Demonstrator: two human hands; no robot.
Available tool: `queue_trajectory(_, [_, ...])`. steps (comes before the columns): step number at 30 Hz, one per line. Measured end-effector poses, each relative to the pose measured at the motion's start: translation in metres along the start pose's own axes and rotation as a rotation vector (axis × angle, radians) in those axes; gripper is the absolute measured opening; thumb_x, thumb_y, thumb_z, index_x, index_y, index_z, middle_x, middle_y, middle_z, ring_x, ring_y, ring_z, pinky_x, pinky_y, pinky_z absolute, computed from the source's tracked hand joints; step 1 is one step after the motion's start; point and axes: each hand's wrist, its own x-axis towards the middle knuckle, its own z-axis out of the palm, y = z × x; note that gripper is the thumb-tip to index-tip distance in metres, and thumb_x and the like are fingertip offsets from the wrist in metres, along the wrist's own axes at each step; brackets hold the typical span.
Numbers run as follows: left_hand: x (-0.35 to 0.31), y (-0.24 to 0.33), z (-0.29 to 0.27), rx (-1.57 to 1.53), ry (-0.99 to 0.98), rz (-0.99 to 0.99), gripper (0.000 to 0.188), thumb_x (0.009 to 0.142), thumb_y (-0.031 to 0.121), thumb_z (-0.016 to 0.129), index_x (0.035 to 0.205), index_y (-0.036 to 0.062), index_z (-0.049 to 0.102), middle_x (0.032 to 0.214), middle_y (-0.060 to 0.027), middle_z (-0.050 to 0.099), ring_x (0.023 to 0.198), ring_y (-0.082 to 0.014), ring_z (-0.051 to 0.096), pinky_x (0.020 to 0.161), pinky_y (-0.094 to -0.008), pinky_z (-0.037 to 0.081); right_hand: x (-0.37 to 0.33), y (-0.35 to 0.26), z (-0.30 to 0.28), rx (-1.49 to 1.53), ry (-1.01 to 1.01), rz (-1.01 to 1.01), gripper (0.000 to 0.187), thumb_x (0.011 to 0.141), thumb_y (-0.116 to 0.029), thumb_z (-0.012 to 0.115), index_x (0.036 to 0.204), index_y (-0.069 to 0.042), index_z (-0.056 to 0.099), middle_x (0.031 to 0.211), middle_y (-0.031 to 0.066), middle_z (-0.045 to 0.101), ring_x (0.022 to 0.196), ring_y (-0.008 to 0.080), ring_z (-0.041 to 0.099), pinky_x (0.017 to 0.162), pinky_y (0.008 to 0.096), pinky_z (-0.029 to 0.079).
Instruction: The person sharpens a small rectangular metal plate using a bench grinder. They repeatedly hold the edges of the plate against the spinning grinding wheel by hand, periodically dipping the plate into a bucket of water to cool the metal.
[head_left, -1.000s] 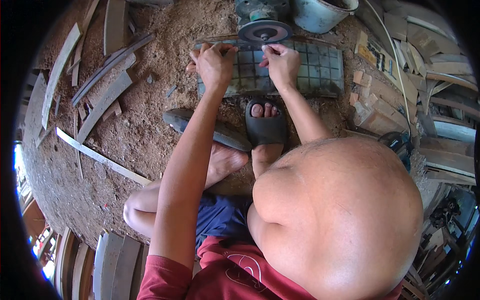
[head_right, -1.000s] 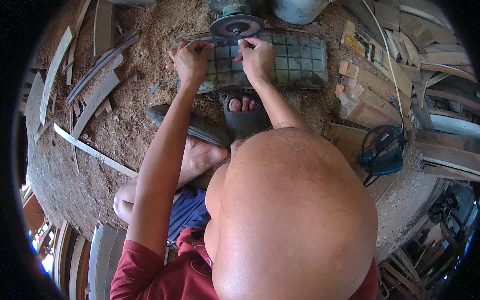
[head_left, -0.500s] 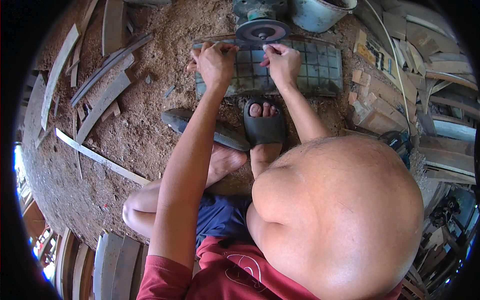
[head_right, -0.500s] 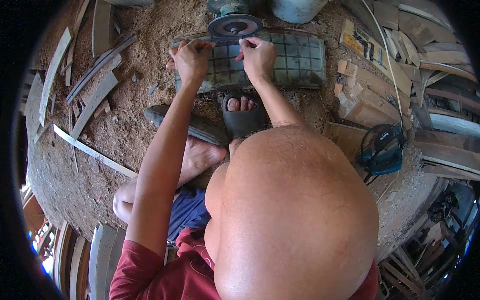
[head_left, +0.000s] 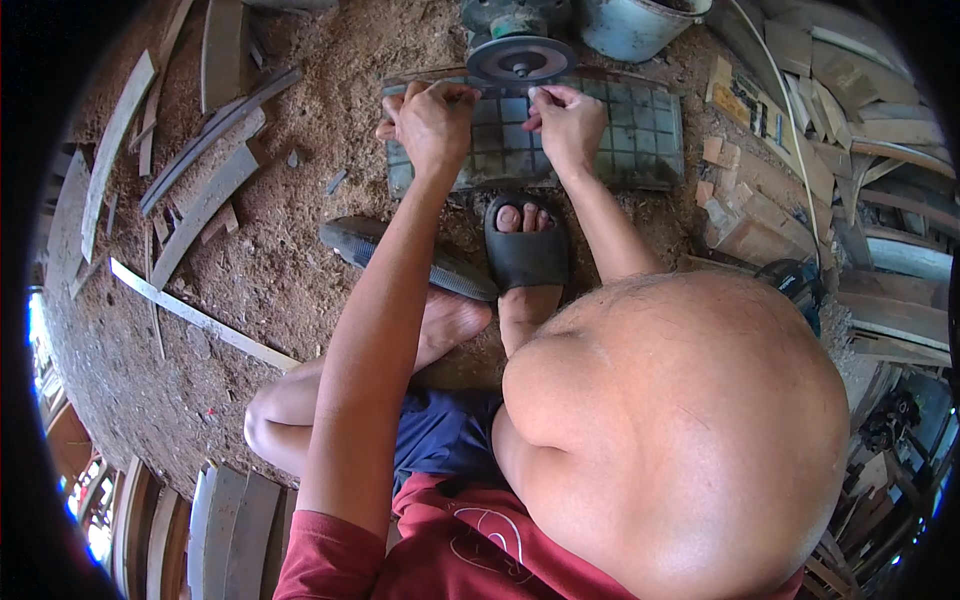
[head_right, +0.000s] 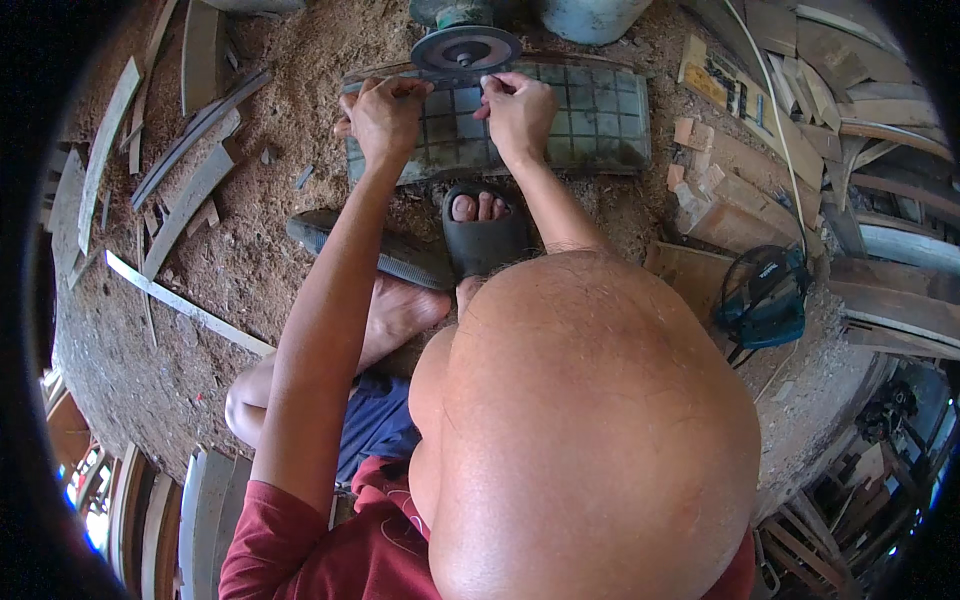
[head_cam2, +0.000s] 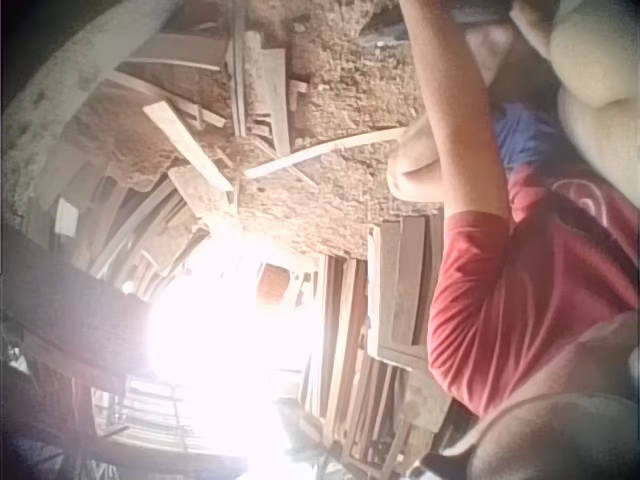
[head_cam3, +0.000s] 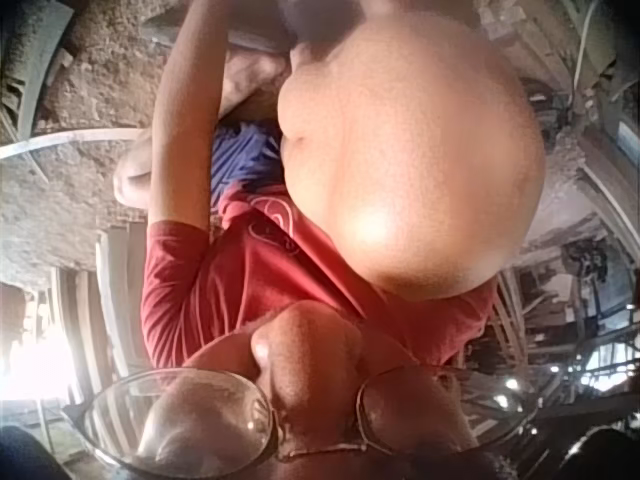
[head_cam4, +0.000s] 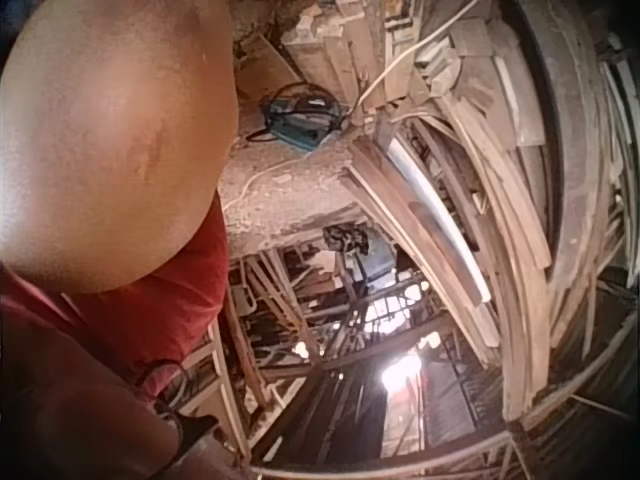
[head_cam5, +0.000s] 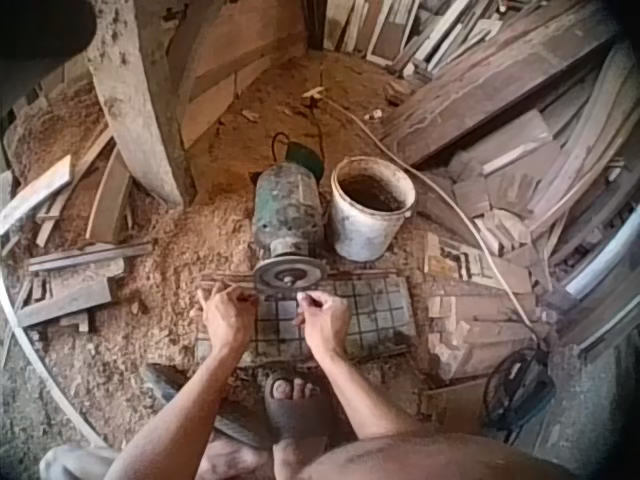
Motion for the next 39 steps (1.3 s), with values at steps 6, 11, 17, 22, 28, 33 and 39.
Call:
queue_trajectory(6, [0.004,-0.005,0.005,-0.064,-0.037,0.004,0.022,0.086,0.036,0.081,0.102,0.0217,0.085,0.107,-0.0071,0.073,0.113,-0.0351,0.053,0.099,-0.0461,0.044,-0.001,-0.003,-0.001,0.05,0.003,0.007,0.018,0.095,-0.009,0.073,0.095,0.009,0.076,0.07,0.0073,0.071,0.055,0.0154,0.07,0.05,0.029,0.053])
queue_trajectory(11, [0.001,0.003,0.007,-0.078,-0.01,-0.018,0.018,0.08,0.033,0.085,0.096,0.0256,0.086,0.109,-0.005,0.072,0.116,-0.0375,0.051,0.103,-0.0497,0.043,0.003,0.003,-0.004,0.031,0.021,-0.004,0.018,0.095,-0.009,0.073,0.096,0.009,0.075,0.071,0.0077,0.071,0.055,0.0158,0.07,0.051,0.0287,0.054])
queue_trajectory(17, [0.0,0.007,0.005,-0.019,-0.011,-0.014,0.02,0.083,0.036,0.083,0.1,0.024,0.086,0.108,-0.005,0.073,0.117,-0.0369,0.05,0.103,-0.0493,0.042,0.003,0.004,-0.005,0.037,0.025,-0.003,0.019,0.095,-0.009,0.073,0.098,0.01,0.075,0.071,0.0085,0.072,0.056,0.0166,0.071,0.051,0.0289,0.054])
queue_trajectory(22, [-0.002,0.01,0.009,0.0,0.018,0.003,0.02,0.08,0.035,0.086,0.098,0.0251,0.086,0.107,-0.0037,0.072,0.115,-0.0367,0.051,0.102,-0.0484,0.044,0.006,0.009,-0.01,0.033,0.026,-0.009,0.019,0.095,-0.009,0.073,0.099,0.009,0.075,0.072,0.0094,0.073,0.056,0.0172,0.072,0.051,0.0296,0.054])
queue_trajectory(28, [-0.002,0.012,0.01,-0.018,-0.038,-0.013,0.023,0.086,0.04,0.082,0.104,0.0252,0.085,0.11,-0.003,0.073,0.12,-0.0372,0.049,0.107,-0.0572,0.034,0.006,0.008,-0.012,0.043,0.039,0.009,0.02,0.096,-0.01,0.073,0.099,0.009,0.075,0.072,0.0092,0.073,0.056,0.0173,0.072,0.051,0.0296,0.054])
queue_trajectory(33, [-0.004,0.015,0.012,0.007,-0.025,-0.03,0.024,0.085,0.043,0.082,0.103,0.0267,0.085,0.111,-0.0013,0.073,0.122,-0.0377,0.05,0.107,-0.0603,0.031,0.006,0.005,-0.014,0.055,0.038,0.037,0.02,0.096,-0.011,0.073,0.098,0.009,0.075,0.073,0.009,0.073,0.057,0.0171,0.072,0.05,0.0281,0.053])
queue_trajectory(39, [-0.006,0.021,0.015,0.0,-0.027,-0.045,0.027,0.084,0.047,0.082,0.102,0.0265,0.085,0.111,-0.0021,0.073,0.121,-0.0392,0.05,0.107,-0.0614,0.032,0.007,0.006,-0.019,0.036,0.042,0.047,0.019,0.097,-0.01,0.072,0.099,0.008,0.075,0.074,0.009,0.073,0.058,0.017,0.073,0.051,0.0281,0.054])
